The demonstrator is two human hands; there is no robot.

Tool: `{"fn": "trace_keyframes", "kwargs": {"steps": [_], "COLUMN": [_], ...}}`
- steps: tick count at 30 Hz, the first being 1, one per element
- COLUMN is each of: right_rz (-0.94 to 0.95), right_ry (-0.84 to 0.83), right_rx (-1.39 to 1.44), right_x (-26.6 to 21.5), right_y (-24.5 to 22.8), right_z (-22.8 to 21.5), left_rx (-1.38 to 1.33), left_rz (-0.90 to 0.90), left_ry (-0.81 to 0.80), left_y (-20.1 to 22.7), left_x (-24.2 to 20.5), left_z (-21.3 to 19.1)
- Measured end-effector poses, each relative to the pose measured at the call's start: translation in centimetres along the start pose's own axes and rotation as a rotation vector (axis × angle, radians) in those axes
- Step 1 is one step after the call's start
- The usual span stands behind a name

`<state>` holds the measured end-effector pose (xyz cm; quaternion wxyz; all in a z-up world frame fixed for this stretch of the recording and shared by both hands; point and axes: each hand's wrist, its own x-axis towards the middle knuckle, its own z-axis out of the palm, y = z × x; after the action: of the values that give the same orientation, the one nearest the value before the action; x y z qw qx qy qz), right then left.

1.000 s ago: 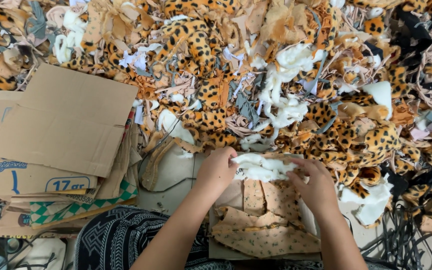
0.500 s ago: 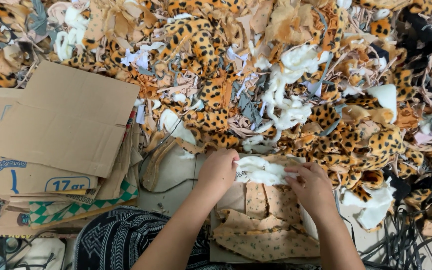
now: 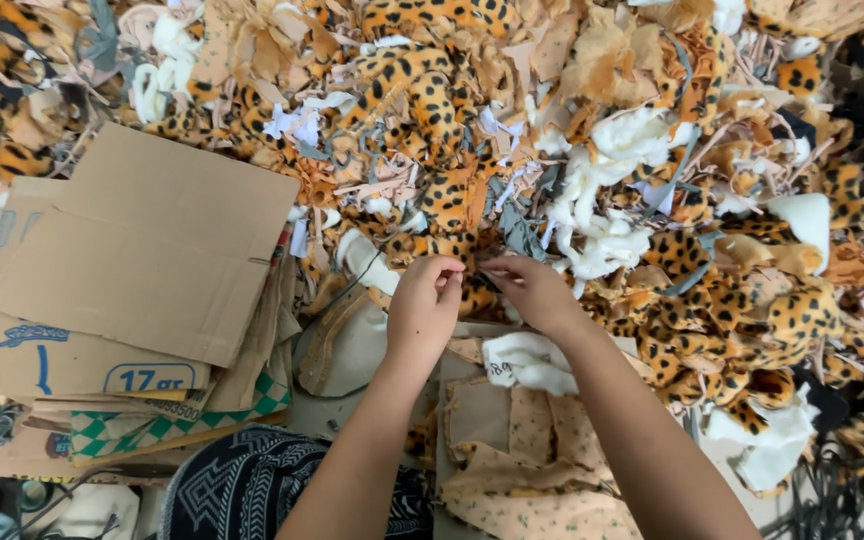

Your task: The person assembles plush toys by hand, starting with pieces of spotted fabric and filling them with white stuffing, then using scissors to trim excess material and finally flattening the finished items against a cardboard surface.

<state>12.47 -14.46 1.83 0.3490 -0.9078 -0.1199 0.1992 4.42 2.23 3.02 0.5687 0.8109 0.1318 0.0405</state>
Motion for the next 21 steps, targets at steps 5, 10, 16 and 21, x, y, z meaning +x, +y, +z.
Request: {"fn": "trace_keyframes", "kwargs": {"steps": [5,10,16,21], "right_rz": [0.029,0.019,0.061,0.046], "right_ry": [-0.076,0.11,0.375,0.462], "right_rx": [0.081,-0.003,-0.025,0.234], "right_x": [4.5,1.7,-0.4,0.6], "right_y": [0.6,-3.0,-4.0,0.3], "right_z": [2.9,-0.8,-6.3,-7.3], "left_rx": [-0.038,-0.108,-0.158,-0.194], "left_rz": [-0.049,-0.095,-0.1,-0.096], "left_ry": [0.023,0.026,0.026,-0.015], "left_y": [-1.2,0.0,0.5,1.6], "left_x": [0.5,0.6,0.1,-0.7], "left_z": [0.2,-0.8,-0.4,-0.7]}}
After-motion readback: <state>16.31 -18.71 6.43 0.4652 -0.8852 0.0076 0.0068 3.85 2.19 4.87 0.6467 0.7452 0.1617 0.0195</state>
